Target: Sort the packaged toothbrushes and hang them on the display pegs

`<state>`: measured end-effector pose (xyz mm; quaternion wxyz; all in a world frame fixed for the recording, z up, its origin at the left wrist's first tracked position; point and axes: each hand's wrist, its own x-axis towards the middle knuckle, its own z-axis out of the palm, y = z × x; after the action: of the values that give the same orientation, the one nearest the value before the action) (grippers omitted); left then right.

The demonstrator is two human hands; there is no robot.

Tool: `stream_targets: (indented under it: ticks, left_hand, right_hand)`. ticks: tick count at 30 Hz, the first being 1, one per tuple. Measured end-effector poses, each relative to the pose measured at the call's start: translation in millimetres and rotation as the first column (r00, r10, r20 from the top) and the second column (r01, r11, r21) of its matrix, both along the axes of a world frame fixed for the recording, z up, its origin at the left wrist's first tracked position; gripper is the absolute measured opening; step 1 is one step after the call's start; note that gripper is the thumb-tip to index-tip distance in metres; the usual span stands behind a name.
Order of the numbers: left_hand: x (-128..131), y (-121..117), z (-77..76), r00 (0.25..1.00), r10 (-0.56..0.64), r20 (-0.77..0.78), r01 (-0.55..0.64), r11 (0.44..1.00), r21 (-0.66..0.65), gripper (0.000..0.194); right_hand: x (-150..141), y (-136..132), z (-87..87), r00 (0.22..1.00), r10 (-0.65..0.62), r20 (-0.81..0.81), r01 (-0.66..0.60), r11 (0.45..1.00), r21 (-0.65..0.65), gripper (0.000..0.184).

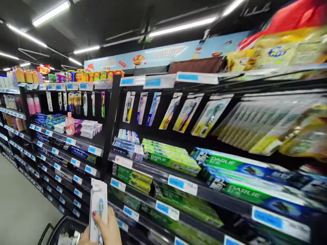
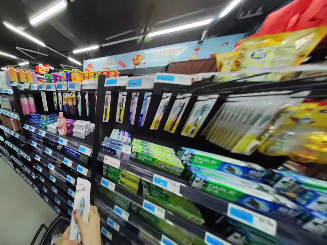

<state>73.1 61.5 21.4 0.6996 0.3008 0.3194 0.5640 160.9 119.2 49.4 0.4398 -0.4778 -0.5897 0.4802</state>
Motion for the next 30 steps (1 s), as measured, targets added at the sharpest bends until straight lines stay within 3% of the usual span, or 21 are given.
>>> stream_targets:
  ticks: [3,8,14,21,26,28,30]
  left_hand:
    - [-6.7,-23.8,-17.9,0.995,0.066,0.074,-0.055,0.988,-0.142,0.066]
    - [-18.7,-64.0,-41.2,0.984,0.08,0.16,-0.02,0.938,-0.347,0.072]
    - [-22.1,-88.3,-49.3,0.965,-0.024,0.262,0.122,0.924,-0.363,0.069]
    - [-22.9,-97.9,-56.2,0.926,-0.124,0.358,0.243,0.919,-0.311,0.069]
    - [-25.5,-100.9,-56.5,0.927,-0.146,0.346,0.259,0.916,-0.307,0.054]
    - [-27.2,-101.2,-53.7,0.93,-0.155,0.332,0.266,0.909,-0.32,0.04]
    - [-30.2,-100.8,-50.5,0.928,-0.163,0.334,0.277,0.903,-0.328,0.03]
  right_hand:
    - [-3.8,-25.3,-1.2,0.975,-0.133,0.179,0.119,0.989,0.087,0.043]
    - [-11.0,-68.8,-3.8,0.977,-0.122,0.177,0.13,0.991,-0.034,0.041]
    - [-6.1,-103.8,-16.9,0.959,-0.196,0.206,0.205,0.978,-0.023,0.026]
    - [3.1,-115.7,-25.4,0.968,-0.235,0.09,0.241,0.968,-0.065,0.024]
    - [6.9,-115.1,-29.6,0.952,-0.199,-0.233,0.13,0.95,-0.284,0.03]
    - [9.8,-113.5,-31.7,0.866,-0.218,-0.45,0.066,0.942,-0.33,0.032]
    - [15.0,-111.7,-35.3,0.723,-0.225,-0.653,-0.057,0.923,-0.381,0.029]
